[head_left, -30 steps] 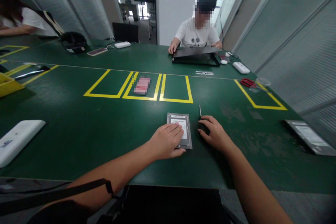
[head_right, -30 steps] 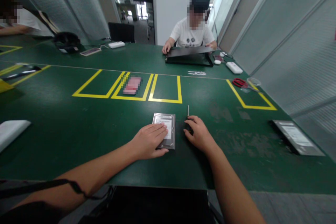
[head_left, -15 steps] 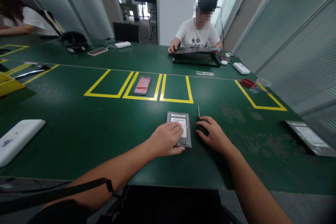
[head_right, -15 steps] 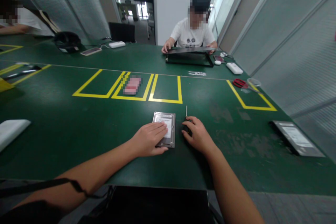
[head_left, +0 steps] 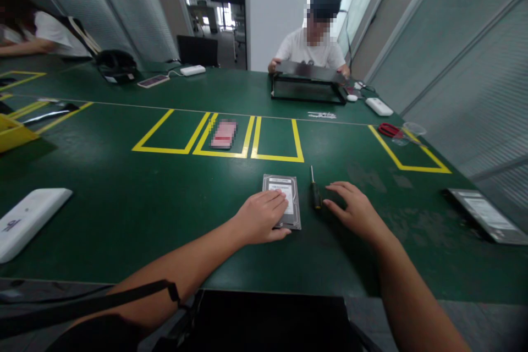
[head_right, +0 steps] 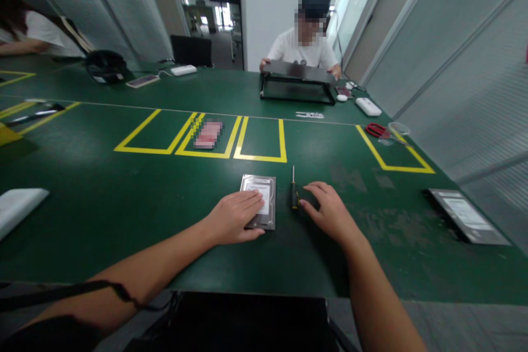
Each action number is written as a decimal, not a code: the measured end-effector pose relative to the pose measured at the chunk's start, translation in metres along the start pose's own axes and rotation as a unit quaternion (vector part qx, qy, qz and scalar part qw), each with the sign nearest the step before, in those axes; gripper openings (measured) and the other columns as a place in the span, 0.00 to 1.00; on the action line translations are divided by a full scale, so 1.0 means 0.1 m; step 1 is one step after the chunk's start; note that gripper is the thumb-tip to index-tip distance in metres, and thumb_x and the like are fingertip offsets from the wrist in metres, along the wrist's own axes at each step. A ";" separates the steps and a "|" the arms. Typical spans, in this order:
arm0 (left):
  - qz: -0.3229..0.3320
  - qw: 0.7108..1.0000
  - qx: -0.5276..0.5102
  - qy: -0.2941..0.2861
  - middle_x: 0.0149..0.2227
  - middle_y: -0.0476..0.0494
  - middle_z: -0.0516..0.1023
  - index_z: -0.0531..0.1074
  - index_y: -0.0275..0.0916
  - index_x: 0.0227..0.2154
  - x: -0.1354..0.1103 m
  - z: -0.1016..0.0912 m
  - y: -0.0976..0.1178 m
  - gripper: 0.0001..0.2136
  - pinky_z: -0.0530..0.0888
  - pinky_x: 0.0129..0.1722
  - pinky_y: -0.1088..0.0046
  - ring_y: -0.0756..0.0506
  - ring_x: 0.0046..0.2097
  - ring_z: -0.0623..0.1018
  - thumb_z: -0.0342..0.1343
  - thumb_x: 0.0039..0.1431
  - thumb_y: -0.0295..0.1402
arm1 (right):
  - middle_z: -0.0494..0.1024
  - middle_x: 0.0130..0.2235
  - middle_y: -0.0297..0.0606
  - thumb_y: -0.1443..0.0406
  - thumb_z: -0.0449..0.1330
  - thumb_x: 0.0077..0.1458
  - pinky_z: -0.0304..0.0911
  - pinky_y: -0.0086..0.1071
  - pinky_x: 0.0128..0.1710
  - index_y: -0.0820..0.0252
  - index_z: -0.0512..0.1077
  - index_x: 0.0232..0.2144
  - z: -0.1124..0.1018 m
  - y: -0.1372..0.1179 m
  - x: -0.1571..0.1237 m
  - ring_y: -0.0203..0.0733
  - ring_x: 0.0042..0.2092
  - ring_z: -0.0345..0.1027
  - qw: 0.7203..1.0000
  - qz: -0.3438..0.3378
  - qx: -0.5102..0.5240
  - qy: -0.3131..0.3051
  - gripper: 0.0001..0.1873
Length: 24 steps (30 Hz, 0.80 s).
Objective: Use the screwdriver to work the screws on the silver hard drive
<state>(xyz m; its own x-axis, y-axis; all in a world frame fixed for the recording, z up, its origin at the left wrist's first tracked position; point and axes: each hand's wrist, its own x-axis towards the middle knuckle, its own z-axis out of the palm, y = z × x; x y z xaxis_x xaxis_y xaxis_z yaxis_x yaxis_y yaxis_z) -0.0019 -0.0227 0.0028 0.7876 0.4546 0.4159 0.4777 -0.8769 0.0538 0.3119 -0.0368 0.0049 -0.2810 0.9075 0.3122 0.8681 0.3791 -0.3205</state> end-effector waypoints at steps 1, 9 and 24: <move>0.000 1.000 0.000 0.002 0.55 0.32 0.77 0.72 0.31 0.52 0.00 0.00 0.00 0.27 0.71 0.61 0.58 0.36 0.59 0.75 0.57 0.59 0.49 | 0.72 0.51 0.47 0.52 0.53 0.64 0.65 0.47 0.56 0.61 0.72 0.49 -0.06 0.09 -0.04 0.50 0.53 0.67 1.000 0.020 -0.021 0.006 0.22; -0.003 1.000 -0.005 -0.001 0.56 0.31 0.76 0.71 0.31 0.52 -0.02 0.00 -0.01 0.27 0.71 0.61 0.58 0.36 0.59 0.74 0.57 0.59 0.49 | 0.71 0.55 0.53 0.57 0.44 0.68 0.64 0.43 0.55 0.70 0.71 0.55 -0.62 1.28 -0.68 0.54 0.53 0.68 0.907 0.283 -0.299 -0.086 0.26; -0.009 1.000 -0.015 -0.002 0.56 0.32 0.76 0.71 0.31 0.53 -0.02 0.00 -0.02 0.28 0.70 0.62 0.58 0.36 0.60 0.74 0.58 0.59 0.50 | 0.70 0.55 0.60 0.59 0.40 0.64 0.67 0.50 0.48 0.61 0.60 0.66 -1.09 2.58 -1.42 0.63 0.46 0.70 0.855 0.382 -0.325 -0.131 0.31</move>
<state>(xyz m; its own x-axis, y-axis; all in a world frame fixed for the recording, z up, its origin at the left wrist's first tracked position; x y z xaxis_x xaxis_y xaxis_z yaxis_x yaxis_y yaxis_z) -0.0044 -0.0218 0.0015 0.7806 0.4712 0.4107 0.4801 -0.8727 0.0887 0.6201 -0.0873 -0.0248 0.4623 0.8867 -0.0048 0.8593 -0.4466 0.2493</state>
